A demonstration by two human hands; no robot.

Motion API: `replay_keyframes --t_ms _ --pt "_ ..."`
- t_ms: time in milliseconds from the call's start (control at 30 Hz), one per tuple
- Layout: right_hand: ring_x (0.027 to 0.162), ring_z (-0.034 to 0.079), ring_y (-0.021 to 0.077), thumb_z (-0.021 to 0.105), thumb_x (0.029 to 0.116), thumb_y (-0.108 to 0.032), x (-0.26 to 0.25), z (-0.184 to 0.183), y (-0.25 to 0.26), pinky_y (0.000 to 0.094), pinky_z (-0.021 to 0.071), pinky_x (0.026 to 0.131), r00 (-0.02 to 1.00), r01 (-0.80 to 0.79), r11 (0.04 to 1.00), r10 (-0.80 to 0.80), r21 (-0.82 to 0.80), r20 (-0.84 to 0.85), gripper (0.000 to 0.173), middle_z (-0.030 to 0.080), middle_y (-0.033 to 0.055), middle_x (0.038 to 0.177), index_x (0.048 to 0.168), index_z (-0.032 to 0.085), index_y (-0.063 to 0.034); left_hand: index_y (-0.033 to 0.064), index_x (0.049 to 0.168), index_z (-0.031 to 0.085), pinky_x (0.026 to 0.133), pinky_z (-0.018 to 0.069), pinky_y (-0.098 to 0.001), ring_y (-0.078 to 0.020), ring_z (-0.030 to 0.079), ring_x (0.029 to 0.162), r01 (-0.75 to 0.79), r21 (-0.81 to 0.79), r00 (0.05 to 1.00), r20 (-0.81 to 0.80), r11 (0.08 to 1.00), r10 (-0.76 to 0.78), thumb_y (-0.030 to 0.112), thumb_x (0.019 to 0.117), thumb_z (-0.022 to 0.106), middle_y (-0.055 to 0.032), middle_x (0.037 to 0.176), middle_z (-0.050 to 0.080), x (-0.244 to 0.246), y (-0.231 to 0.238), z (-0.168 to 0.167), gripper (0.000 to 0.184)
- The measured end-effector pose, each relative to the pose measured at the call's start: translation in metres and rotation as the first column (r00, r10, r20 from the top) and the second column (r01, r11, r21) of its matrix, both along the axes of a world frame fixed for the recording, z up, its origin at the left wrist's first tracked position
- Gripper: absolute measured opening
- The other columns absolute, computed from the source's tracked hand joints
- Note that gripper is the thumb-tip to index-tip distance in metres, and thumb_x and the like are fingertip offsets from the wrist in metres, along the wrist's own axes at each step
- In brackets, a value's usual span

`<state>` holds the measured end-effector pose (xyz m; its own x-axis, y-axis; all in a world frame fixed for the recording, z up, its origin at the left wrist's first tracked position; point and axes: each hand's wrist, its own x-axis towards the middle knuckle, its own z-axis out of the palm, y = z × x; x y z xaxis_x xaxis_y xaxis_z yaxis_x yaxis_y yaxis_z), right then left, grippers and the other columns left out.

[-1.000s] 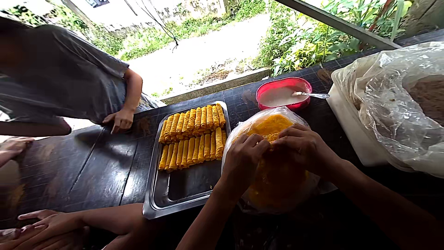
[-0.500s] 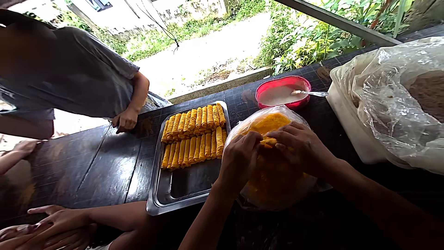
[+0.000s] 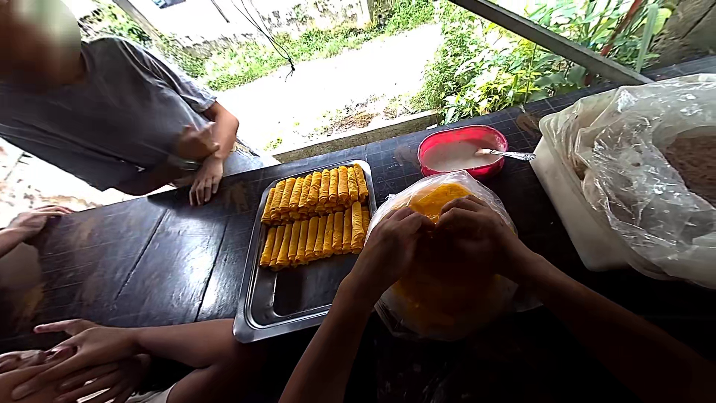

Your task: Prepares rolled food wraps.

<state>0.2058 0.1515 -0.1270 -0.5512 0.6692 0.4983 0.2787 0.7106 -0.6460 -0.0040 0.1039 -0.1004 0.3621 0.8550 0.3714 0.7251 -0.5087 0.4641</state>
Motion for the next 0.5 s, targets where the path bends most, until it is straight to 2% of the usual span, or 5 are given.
replay_keyframes --t_ms 100,233,300,367,500 --pt "0.107 0.063 0.0164 0.070 0.0899 -0.016 0.002 0.000 0.003 0.0414 0.0497 0.092 0.999 -0.039 0.998 0.037 -0.053 -0.028 0.009 0.071 -0.0003 0.105 0.094 0.077 -0.0138 0.0076 0.099 0.076 0.088 0.0546 -0.0315 -0.0156 0.068 0.097 0.003 -0.003 1.000 0.004 1.000 -0.003 0.007 0.0950 0.063 -0.0047 0.096 0.072 0.000 0.000 0.001 0.013" --pt "0.111 0.061 0.0167 0.068 0.0938 -0.019 0.009 -0.011 0.005 0.0387 0.0488 0.096 0.996 -0.066 0.996 0.069 0.055 -0.049 0.011 0.070 -0.0007 0.107 0.093 0.078 -0.0158 0.0093 0.098 0.076 0.089 0.0539 -0.0304 -0.0141 0.068 0.097 0.021 0.024 1.000 -0.003 1.000 -0.020 0.010 0.0959 0.064 -0.0027 0.095 0.072 0.001 0.000 0.001 0.012" --pt "0.114 0.060 0.0165 0.067 0.0944 -0.018 0.015 -0.016 0.004 0.0399 0.0471 0.098 0.995 -0.068 0.994 0.073 0.081 -0.063 0.012 0.070 -0.0013 0.108 0.092 0.079 -0.0178 0.0105 0.103 0.076 0.087 0.0545 -0.0321 -0.0155 0.068 0.095 0.022 0.030 1.000 -0.012 0.999 -0.021 0.012 0.0965 0.064 -0.0026 0.095 0.072 0.001 0.000 0.000 0.013" --pt "0.114 0.059 0.0158 0.069 0.0939 -0.018 0.019 -0.020 0.004 0.0375 0.0467 0.099 0.992 -0.070 0.991 0.082 0.117 -0.100 0.011 0.069 -0.0013 0.106 0.091 0.080 -0.0192 0.0151 0.111 0.077 0.084 0.0548 -0.0353 -0.0188 0.068 0.094 0.026 0.023 0.999 -0.027 0.999 -0.025 0.008 0.0957 0.063 -0.0035 0.095 0.072 0.002 -0.001 0.000 0.022" --pt "0.115 0.059 0.0165 0.068 0.0971 -0.023 0.024 -0.025 0.006 0.0388 0.0449 0.101 0.993 -0.053 0.974 0.075 0.219 -0.094 0.012 0.069 -0.0006 0.107 0.093 0.079 -0.0215 0.0269 0.114 0.080 0.080 0.0534 -0.0345 -0.0188 0.065 0.091 0.032 0.014 0.997 -0.067 0.999 -0.031 -0.002 0.0909 0.060 -0.0027 0.093 0.069 0.003 -0.003 0.000 0.042"
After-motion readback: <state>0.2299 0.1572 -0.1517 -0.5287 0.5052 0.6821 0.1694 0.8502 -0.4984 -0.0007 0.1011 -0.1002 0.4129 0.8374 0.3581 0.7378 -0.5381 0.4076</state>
